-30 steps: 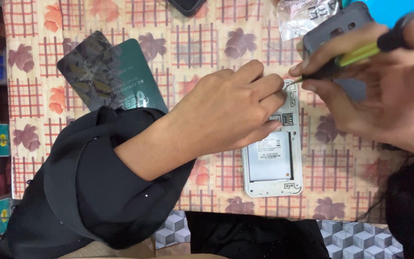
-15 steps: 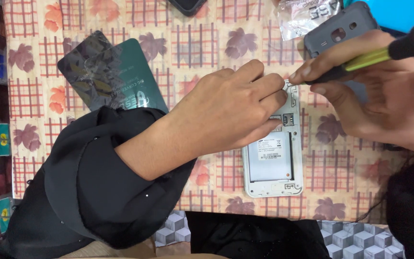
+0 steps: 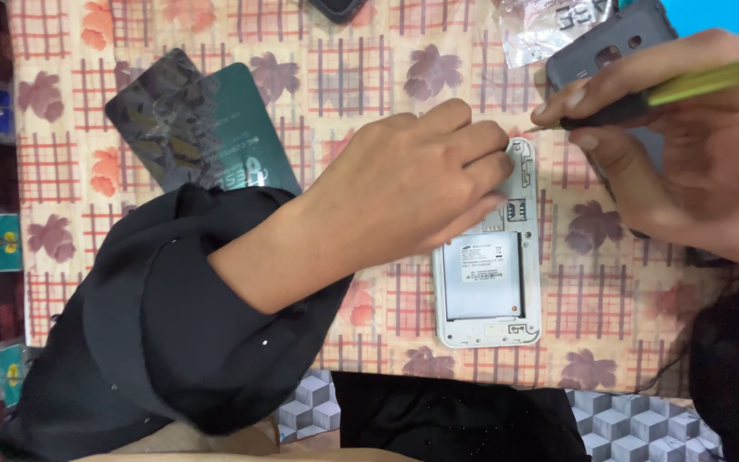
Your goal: The person uses a screwdriver to remove screws from the back of a white smartphone, then detaches the back cover. The person continues to unscrew and manipulate internal components while the phone remains open on the table.
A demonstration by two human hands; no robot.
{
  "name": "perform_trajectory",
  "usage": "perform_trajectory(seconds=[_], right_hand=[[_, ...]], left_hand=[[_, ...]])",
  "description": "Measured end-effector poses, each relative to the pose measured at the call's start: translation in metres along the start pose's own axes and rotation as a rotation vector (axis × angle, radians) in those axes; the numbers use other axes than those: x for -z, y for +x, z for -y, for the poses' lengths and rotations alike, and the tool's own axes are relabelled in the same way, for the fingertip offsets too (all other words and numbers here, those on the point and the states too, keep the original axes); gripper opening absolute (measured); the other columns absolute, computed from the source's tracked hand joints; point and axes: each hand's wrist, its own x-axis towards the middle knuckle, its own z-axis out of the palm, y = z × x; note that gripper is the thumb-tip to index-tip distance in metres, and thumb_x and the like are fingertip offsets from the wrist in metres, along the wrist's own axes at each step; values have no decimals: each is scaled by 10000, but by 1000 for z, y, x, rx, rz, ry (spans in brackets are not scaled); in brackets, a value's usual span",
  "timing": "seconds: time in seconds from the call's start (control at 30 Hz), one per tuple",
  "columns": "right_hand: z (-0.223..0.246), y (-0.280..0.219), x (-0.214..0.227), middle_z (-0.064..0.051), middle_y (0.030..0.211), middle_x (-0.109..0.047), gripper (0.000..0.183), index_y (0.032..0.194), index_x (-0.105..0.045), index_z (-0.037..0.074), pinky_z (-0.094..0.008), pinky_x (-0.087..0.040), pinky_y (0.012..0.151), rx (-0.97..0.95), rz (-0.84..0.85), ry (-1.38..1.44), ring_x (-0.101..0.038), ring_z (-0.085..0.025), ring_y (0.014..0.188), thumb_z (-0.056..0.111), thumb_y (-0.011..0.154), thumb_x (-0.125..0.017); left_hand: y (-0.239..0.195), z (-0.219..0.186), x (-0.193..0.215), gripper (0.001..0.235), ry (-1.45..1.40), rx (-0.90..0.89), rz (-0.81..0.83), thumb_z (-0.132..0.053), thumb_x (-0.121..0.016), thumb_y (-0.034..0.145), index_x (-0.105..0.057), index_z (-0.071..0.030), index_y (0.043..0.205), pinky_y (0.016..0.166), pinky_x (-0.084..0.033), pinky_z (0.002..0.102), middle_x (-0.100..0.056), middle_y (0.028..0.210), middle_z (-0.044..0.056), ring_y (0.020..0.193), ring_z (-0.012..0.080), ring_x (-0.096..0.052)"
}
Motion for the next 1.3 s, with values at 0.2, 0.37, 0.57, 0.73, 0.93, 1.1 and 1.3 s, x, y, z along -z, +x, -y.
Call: perform_trajectory(seconds=[0.2,0.37,0.57,0.73,0.93,1.1,1.3], right_hand=[[-9,-13,4,-231,1035,-635,336,1126,-437,-109,-404,-673,880,41,5,51,-739,-344,1031,-208,868,-627],[-38,-31,-7,-256,1025,-678,579,1263,-223,-66,-263,-598,618,285,-62,43,-716,-183,742,-187,848,-609],[-31,-26,-3,-288,1054,-680,619,1342,-226,-41,-279,-561,487,319,11,-21,-688,-199,623,-186,896,-629],[-13,-13,-13,-232,1017,-681,687,1404,-257,116,-296,-623,506,678,171,-123,-695,-260,659,32,880,-694],[-16,-20,-19,-209,1065,-657,865,1369,-214,268,-444,-708,758,1018,210,-492,-742,-421,899,-115,766,-702],[-18,-28,-18,-211,1088,-665,909,1352,-217,305,-475,-703,761,1044,293,-557,-750,-444,920,-139,724,-701],[-17,-25,-20,-218,1098,-666,874,1363,-231,299,-485,-698,762,1039,287,-542,-750,-454,917,-118,751,-695]], left_hand=[[10,0,6,162,-98,62,-6,-221,-749,954,-735,-63,985,716,-579,344,-666,1007,1,940,191,-651],[10,-3,10,161,-98,65,4,-227,-748,948,-733,-67,967,707,-577,354,-675,999,-2,928,198,-657],[10,-3,11,172,-86,56,13,-231,-745,951,-740,-65,996,704,-574,353,-670,1009,-3,930,200,-657],[7,2,10,149,-103,60,37,-209,-734,930,-747,-72,988,727,-583,350,-693,1030,0,952,201,-674],[6,13,9,128,-244,127,13,-206,-719,955,-756,-86,978,722,-577,371,-725,1015,-20,949,208,-688],[5,10,8,132,-219,132,5,-208,-713,953,-756,-85,978,721,-578,376,-722,1009,-17,946,208,-688],[5,8,6,126,-209,149,6,-201,-705,962,-759,-87,977,692,-573,369,-726,1018,-25,942,204,-687]])
